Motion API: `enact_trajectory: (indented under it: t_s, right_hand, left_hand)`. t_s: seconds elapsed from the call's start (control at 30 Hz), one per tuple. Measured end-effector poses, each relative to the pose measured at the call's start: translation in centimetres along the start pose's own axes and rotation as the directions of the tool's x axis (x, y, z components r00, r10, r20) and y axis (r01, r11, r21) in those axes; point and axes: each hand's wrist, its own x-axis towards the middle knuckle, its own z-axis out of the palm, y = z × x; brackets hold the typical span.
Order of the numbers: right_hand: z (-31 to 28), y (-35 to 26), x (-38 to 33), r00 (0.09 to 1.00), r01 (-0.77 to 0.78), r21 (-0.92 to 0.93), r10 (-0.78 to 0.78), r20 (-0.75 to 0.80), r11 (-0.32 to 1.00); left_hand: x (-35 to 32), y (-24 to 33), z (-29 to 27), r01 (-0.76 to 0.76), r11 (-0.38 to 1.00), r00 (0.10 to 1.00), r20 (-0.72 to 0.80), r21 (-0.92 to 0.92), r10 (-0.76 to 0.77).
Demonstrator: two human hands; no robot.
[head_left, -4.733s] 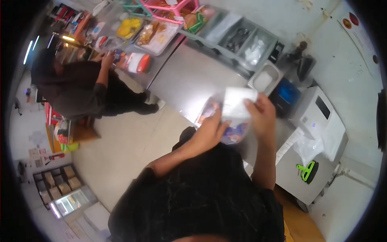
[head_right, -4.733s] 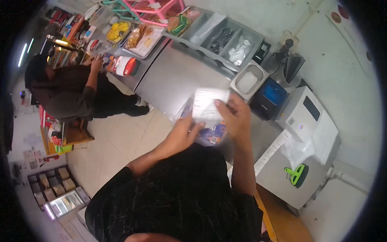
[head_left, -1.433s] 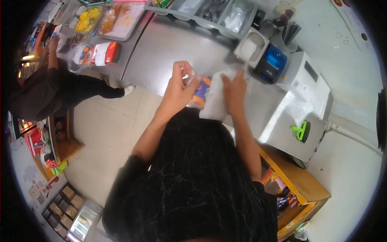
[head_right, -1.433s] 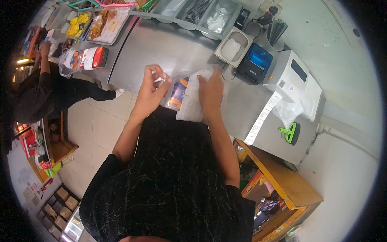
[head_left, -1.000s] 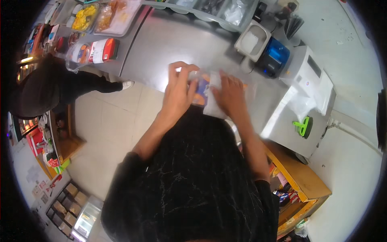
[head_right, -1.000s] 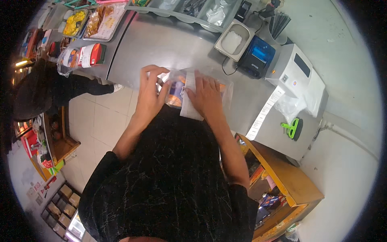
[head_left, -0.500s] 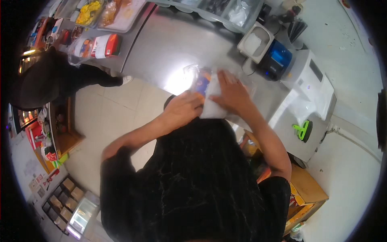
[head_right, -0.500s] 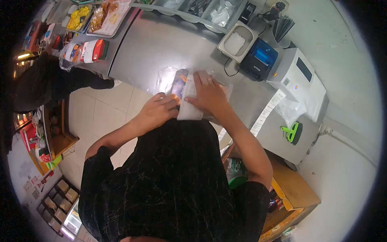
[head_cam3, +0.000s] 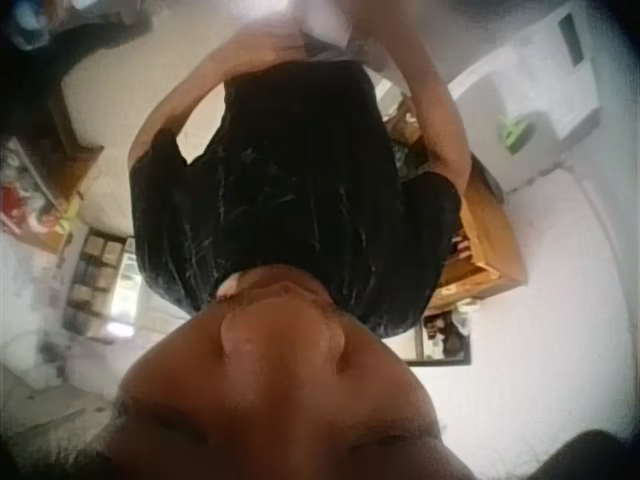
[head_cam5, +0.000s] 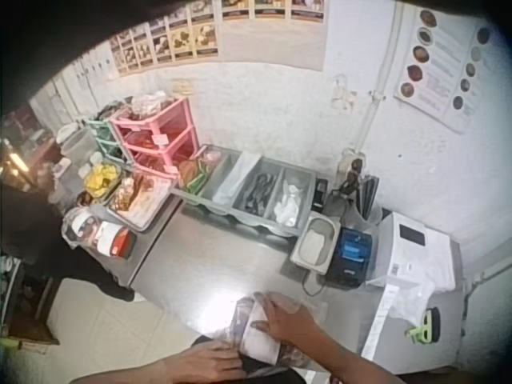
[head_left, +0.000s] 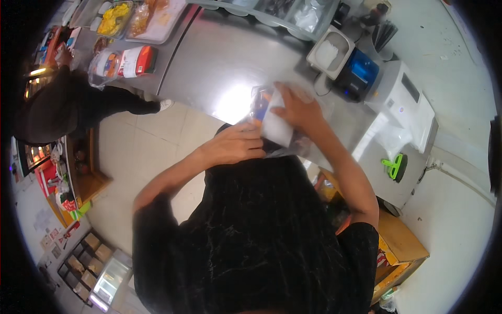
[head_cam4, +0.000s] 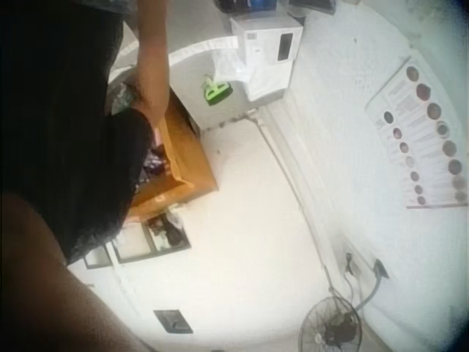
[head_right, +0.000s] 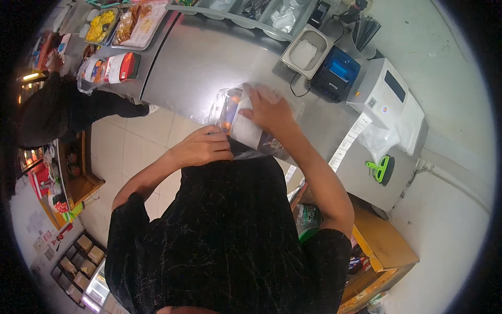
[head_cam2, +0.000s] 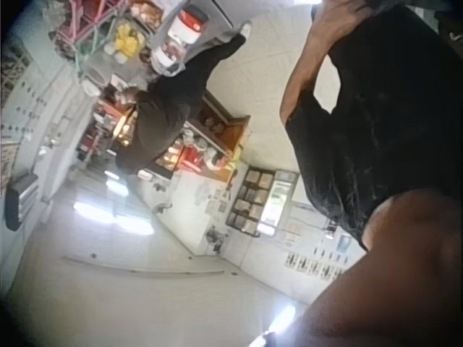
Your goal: The person packs a small plastic container of food and a box of snacks into a clear plastic bag. They seal the bag and place it on a wooden counter. The person then picks up a second box of snacks, places it into another clear plastic bag, and seals it. Finally, they place the second bag on the counter next to the first one.
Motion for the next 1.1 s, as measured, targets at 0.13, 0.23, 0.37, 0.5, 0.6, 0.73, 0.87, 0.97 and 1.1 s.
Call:
enact_trajectory:
  t_s: [0.13, 0.23, 0.37, 0.5, 0.6, 0.73, 0.87, 0.97, 1.1]
  right_hand:
    - [0.5, -2.1, -2.6, 0.974, 0.116, -0.131, -0.139, -0.179, 0.985]
    - [0.8, -1.9, -2.9, 0.977, 0.1, -0.116, -0.12, -0.177, 0.988]
    - [0.2, 0.3, -0.9, 0.999, 0.019, 0.171, -0.012, -0.044, 0.985]
    - [0.7, -2.0, -1.4, 0.983, 0.097, -0.043, -0.103, -0.149, 0.994]
    - [0.4, -3.3, -3.3, 0.96, 0.189, -0.121, -0.209, -0.184, 0.975]
    - [0.1, -3.7, -5.4, 0.971, 0.176, -0.211, -0.204, -0.122, 0.962]
    - [1.0, -4.1, -7.4, 0.96, 0.22, -0.015, -0.22, -0.174, 0.975]
    - [0.4, -4.3, -7.6, 0.964, 0.217, 0.026, -0.21, -0.162, 0.976]
    - [0.4, -3.7, -7.2, 0.947, 0.204, -0.043, -0.208, -0.246, 0.978]
  left_hand:
    - [0.3, -0.1, -0.4, 0.065, 0.998, 0.987, -0.145, 0.005, -0.064]
    - [0.4, -0.1, -0.5, 0.049, 0.999, 0.991, -0.124, -0.012, -0.05]
    - [0.2, 0.1, 0.3, 0.027, 0.993, 0.997, -0.064, -0.112, -0.034]
    - [0.7, 0.3, 0.6, 0.051, 0.982, 0.995, -0.076, -0.183, -0.066]
    - [0.2, 0.1, 1.3, 0.086, 0.983, 0.996, -0.017, -0.165, -0.09]
    - [0.3, 0.1, 0.3, 0.131, 0.986, 0.989, -0.059, -0.102, -0.138]
    - [0.7, 0.8, 0.0, 0.251, 0.966, 0.937, -0.237, -0.056, -0.257]
    - [2.8, 1.3, 0.3, 0.582, 0.804, 0.629, -0.558, -0.123, -0.541]
    - [3.3, -0.1, 0.2, 0.699, 0.579, 0.349, -0.506, -0.42, -0.789]
